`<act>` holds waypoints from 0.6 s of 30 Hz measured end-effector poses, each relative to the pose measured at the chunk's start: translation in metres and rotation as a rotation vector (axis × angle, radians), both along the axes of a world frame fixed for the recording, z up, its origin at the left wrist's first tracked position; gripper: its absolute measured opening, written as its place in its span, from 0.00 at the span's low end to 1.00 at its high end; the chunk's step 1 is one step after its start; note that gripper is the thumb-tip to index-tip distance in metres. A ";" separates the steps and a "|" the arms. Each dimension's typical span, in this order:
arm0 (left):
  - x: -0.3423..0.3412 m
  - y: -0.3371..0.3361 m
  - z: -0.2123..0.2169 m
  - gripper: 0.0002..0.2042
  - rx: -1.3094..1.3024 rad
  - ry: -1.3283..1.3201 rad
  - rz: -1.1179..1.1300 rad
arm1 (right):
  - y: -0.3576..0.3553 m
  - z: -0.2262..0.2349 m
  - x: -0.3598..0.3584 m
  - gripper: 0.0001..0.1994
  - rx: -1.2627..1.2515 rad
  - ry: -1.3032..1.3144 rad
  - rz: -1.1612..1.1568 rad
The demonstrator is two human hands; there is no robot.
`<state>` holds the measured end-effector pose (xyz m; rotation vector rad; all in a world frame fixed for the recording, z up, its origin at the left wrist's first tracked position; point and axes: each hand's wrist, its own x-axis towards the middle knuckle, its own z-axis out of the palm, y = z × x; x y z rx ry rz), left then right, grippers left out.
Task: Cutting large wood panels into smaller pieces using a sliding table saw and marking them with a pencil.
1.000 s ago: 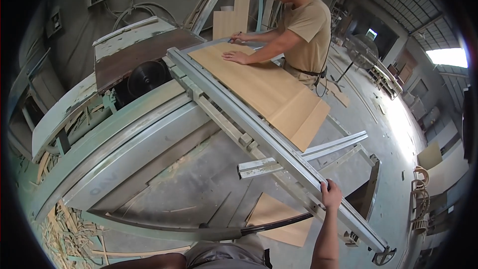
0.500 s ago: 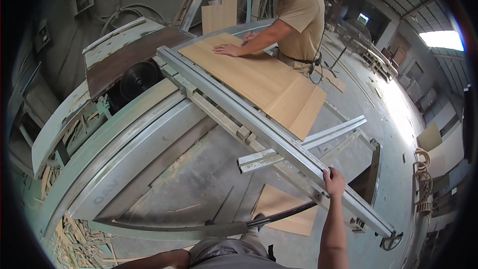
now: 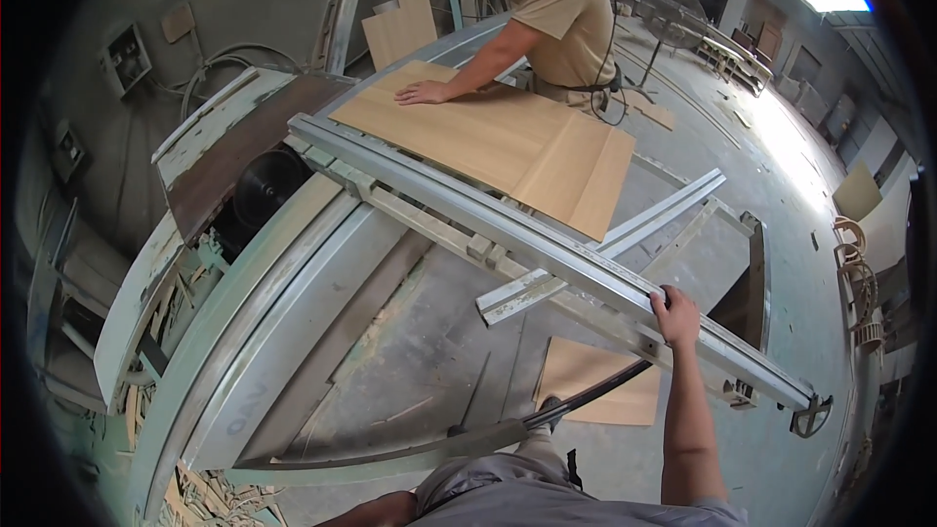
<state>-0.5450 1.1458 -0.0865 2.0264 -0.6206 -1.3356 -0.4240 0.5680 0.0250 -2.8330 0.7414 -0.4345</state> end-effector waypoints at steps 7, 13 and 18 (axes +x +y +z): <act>0.020 -0.027 0.084 0.20 0.176 0.186 0.130 | 0.002 -0.008 0.002 0.20 -0.018 -0.023 -0.001; 0.031 -0.041 0.076 0.20 0.168 0.204 0.130 | 0.005 -0.002 0.004 0.19 0.006 -0.034 0.019; 0.036 -0.051 0.068 0.20 0.165 0.212 0.131 | 0.003 -0.006 0.003 0.19 -0.041 -0.085 0.025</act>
